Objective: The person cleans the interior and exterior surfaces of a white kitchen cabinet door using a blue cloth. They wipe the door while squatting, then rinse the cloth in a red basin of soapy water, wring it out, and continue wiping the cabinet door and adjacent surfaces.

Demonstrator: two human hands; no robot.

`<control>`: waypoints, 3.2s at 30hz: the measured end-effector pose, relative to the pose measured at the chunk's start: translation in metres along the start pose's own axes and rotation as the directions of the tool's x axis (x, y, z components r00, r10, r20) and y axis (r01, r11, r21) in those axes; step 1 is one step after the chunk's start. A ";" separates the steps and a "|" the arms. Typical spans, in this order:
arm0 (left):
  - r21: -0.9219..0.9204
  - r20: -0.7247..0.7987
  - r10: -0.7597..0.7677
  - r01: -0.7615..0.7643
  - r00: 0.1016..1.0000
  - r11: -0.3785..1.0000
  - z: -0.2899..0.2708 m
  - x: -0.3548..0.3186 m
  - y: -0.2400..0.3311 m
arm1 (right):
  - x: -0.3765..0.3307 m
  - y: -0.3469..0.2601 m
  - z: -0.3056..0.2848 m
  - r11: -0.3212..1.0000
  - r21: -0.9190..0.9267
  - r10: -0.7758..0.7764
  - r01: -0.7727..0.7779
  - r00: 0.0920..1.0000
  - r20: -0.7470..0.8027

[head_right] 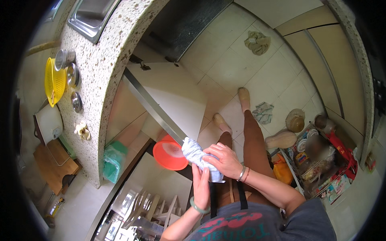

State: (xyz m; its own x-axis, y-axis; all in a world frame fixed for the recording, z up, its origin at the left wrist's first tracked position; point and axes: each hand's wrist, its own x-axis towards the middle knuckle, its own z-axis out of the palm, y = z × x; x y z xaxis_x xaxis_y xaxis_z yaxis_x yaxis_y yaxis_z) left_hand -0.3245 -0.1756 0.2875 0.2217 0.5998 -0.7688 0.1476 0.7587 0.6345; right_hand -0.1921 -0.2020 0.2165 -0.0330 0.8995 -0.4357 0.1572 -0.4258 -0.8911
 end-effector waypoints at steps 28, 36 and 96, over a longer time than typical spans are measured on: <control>0.905 0.054 0.567 -0.280 0.822 0.321 -0.009 0.156 0.086 | 0.240 0.022 0.029 0.938 0.267 -0.039 0.219 0.837 -0.547; 0.914 0.075 0.585 -0.291 0.807 0.284 0.002 0.157 0.087 | 0.287 0.005 0.008 0.901 0.264 -0.131 0.344 0.796 -0.592; 0.933 0.351 0.611 -0.317 0.709 -0.169 -0.029 0.165 0.077 | 0.121 0.039 0.047 0.899 0.303 -0.153 0.317 0.874 -0.461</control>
State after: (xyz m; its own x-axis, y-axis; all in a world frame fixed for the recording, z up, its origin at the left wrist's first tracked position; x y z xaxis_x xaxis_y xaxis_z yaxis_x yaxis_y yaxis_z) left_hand -0.3047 -0.0109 0.2068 0.5861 0.7998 -0.1295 0.8044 -0.5553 0.2110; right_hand -0.2365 -0.1145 0.1236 0.4022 0.8965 -0.1857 -0.1679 -0.1272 -0.9776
